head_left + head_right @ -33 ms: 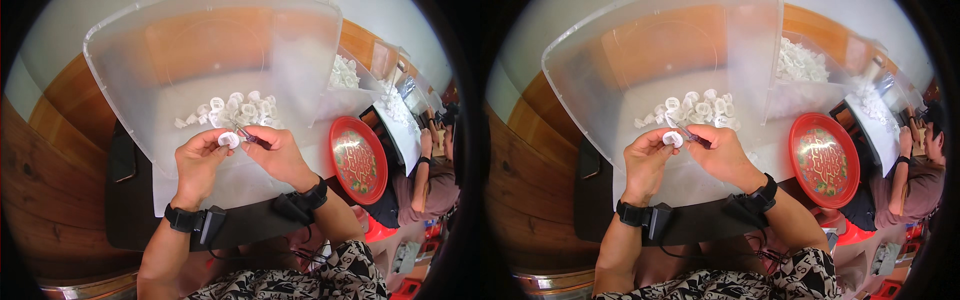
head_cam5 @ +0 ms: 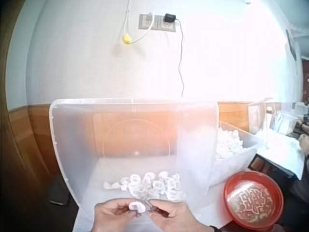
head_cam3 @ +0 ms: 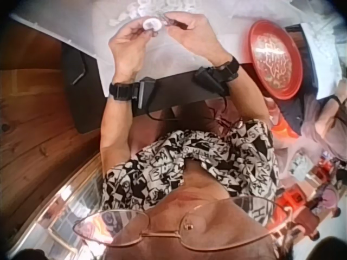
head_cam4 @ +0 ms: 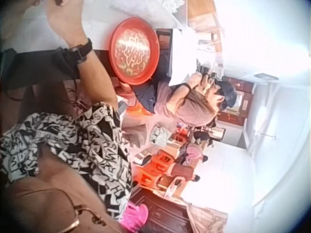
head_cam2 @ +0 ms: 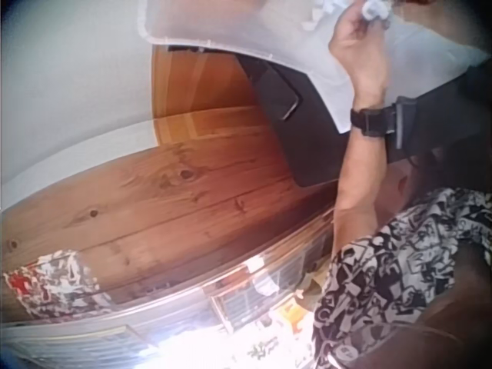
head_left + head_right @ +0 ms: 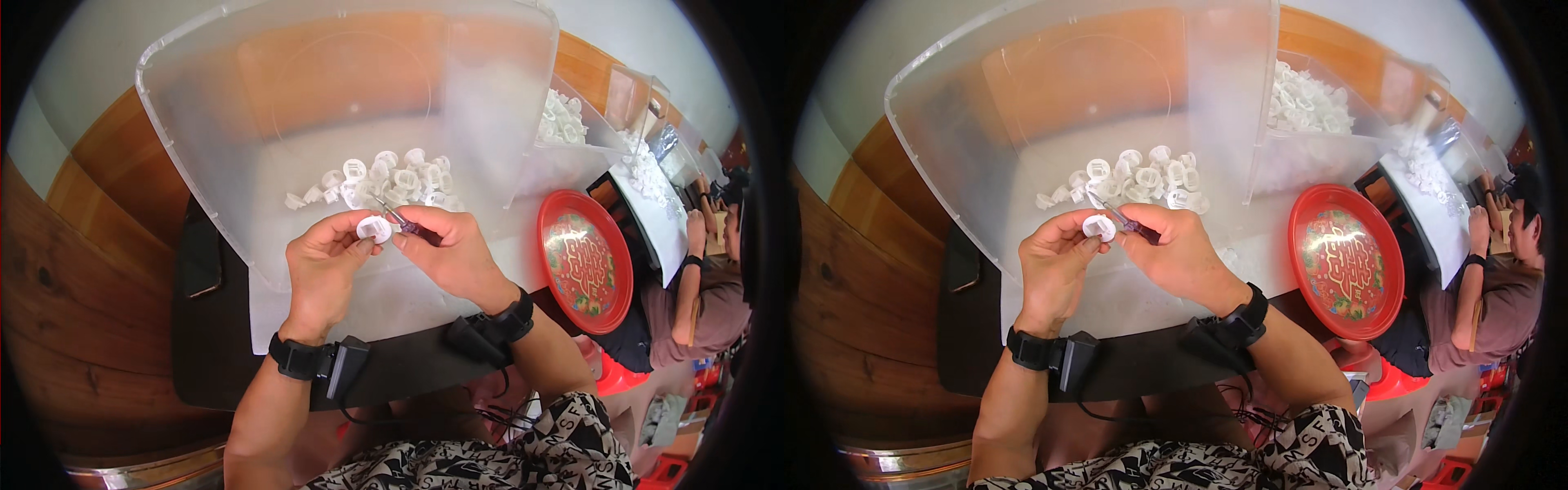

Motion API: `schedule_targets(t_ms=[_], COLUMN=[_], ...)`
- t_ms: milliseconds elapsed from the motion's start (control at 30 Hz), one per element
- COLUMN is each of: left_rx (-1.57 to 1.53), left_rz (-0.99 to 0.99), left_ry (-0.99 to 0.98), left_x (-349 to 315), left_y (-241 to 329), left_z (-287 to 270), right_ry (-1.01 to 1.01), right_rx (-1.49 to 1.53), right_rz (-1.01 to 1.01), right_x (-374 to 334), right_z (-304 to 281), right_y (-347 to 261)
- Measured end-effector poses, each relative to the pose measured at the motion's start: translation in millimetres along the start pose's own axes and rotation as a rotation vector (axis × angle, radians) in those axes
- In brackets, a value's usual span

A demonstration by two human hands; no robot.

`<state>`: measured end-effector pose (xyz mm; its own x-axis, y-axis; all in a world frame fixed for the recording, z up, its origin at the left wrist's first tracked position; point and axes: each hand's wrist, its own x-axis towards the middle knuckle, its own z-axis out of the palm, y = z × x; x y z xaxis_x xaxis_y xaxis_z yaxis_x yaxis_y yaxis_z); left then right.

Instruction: Using a small tool to scrape or clean excess material from small white plastic molded components.

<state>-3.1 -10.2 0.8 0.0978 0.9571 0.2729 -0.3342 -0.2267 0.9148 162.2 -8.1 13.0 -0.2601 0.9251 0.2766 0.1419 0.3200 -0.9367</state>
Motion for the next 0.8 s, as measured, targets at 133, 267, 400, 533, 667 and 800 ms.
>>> schedule_targets(t_ms=[133,267,400,533,667,800], left_rx=[-0.026,-0.044,-0.095,-0.163,-0.198,-0.211], left_rz=[0.0,-0.082,-0.248,-0.337,-0.349,-0.299], left_ry=[-0.034,-0.014,-0.101,-0.149,-0.157,-0.143], left_x=[-2,-4,-1,0,-1,-2], left_y=[-2,4,6,5,4,4], left_z=[-2,1,-2,-6,-6,-5], right_ry=[0.002,-0.007,-0.071,-0.106,-0.091,-0.099], right_rx=[0.145,0.235,0.229,0.259,0.283,0.277], right_rz=[-0.111,-0.09,0.141,0.232,0.24,0.157], right_x=[1,4,6,8,6,6], right_z=[9,3,-8,-8,-5,-6], right_y=[-2,-1,-7,-4,-7,-8])
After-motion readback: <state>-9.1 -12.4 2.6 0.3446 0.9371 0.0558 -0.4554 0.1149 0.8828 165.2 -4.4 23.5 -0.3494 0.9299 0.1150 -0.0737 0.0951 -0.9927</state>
